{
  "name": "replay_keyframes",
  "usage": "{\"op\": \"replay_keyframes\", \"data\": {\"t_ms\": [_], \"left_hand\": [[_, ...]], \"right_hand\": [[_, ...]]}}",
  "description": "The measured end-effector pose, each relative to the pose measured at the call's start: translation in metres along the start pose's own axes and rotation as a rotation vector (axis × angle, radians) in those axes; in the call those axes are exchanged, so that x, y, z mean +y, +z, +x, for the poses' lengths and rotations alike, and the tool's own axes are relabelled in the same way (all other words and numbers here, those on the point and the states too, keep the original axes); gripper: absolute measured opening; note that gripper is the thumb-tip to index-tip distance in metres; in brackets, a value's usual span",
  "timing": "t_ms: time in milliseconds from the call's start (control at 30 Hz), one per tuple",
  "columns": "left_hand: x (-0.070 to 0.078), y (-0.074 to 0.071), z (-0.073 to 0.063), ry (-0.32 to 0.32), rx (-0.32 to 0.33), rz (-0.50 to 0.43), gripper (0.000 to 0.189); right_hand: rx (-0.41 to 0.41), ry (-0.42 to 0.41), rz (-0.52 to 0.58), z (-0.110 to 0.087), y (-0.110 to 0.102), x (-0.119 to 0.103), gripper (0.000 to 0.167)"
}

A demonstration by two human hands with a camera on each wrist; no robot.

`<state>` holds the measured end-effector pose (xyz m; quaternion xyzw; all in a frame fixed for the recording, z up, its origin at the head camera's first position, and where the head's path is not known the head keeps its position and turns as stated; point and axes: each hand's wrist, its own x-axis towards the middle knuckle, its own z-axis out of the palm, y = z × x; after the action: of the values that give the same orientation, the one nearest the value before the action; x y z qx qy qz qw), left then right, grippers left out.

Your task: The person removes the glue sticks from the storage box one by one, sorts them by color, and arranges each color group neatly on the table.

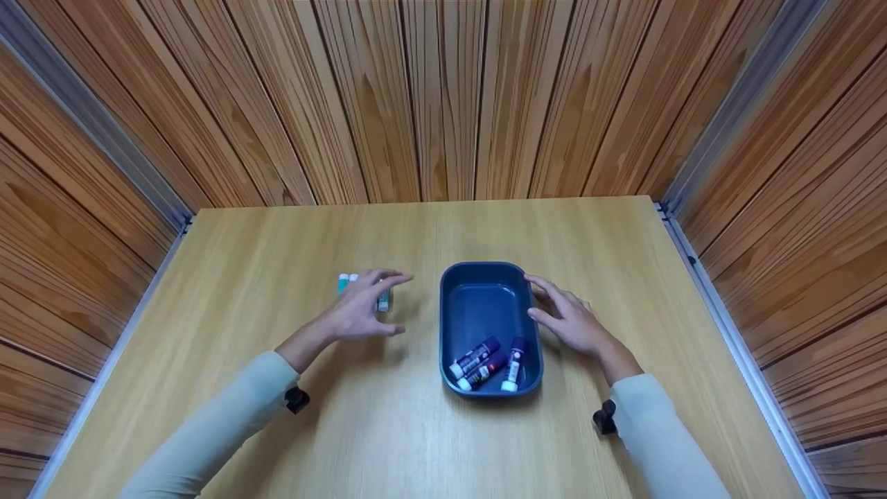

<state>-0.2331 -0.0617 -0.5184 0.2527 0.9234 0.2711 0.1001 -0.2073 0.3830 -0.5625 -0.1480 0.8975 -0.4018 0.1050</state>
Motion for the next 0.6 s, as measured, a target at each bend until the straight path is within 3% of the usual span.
{"op": "replay_keyframes", "data": {"t_ms": [33,233,267,367,600], "left_hand": [[-0.006,0.009,0.007,0.018,0.003,0.009,0.093],[0.019,0.017,0.017,0.040,-0.034,0.048,0.093],[0.032,0.010,0.013,0.028,-0.049,0.052,0.092],[0.044,0.014,0.018,0.040,-0.059,0.077,0.092],[0.070,0.023,0.024,0.098,-0.106,0.042,0.089]], "right_hand": [[0.001,-0.002,0.000,0.000,0.000,0.000,0.069],[0.003,-0.002,0.002,-0.001,0.000,-0.001,0.070],[0.004,-0.001,0.002,-0.001,0.000,-0.001,0.070],[0.007,-0.005,-0.007,0.000,0.000,0.000,0.069],[0.003,-0.007,-0.003,0.001,0.001,0.002,0.067]]}}
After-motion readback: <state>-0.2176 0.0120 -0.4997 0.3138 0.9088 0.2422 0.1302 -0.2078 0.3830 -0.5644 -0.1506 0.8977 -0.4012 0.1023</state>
